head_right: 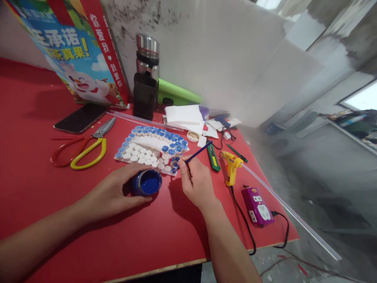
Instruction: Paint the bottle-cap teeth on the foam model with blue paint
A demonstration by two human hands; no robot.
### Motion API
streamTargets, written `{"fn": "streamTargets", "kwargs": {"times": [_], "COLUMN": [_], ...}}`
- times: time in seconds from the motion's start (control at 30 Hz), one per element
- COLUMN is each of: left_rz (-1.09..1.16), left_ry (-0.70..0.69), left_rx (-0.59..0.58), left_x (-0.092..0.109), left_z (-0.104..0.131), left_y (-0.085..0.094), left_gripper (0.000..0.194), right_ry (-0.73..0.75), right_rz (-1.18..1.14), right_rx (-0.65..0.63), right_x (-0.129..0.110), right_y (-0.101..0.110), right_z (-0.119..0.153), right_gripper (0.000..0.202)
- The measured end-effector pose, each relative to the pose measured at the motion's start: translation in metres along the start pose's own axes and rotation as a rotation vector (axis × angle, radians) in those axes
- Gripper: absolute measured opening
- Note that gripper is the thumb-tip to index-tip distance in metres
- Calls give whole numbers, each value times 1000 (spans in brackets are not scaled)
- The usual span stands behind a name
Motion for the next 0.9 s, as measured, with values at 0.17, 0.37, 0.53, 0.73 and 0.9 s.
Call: {"fn": "streamTargets", "kwargs": {"times": [0.17,0.37,0.53,0.73,0.9], "left_rz": [7,14,10,3,-1], "left_ry": [-7,0,-3,-14,-15], "left_rx": [-3,-7,-10,-7,-10], "left_x": [2,1,0,3,2], "left_z": [0,0,0,-1,1], "left_y": [1,0,0,1,1], "left_gripper": [51,52,52,50,51], "right_ry": [-2,22,24,5,24], "right_rz": [11,11,0,-1,1], "right_rx": [-6,-4,1,18,17], "right_x": [0,-2,-3,-2,-2], "right_y": [0,-1,0,5,4], "right_z": [0,0,-1,-2,-2], "right_gripper": [16,16,15,15,15]}}
Point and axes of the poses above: each hand's wrist, its own z-axis away from the middle knuckle, its own y-axis out of the back of the hand, x = y × z, the point moved 5 cm from there along -z, towards the middle knuckle, and after that the axes turned 3 degrees about -x, right-handed, at the moved point
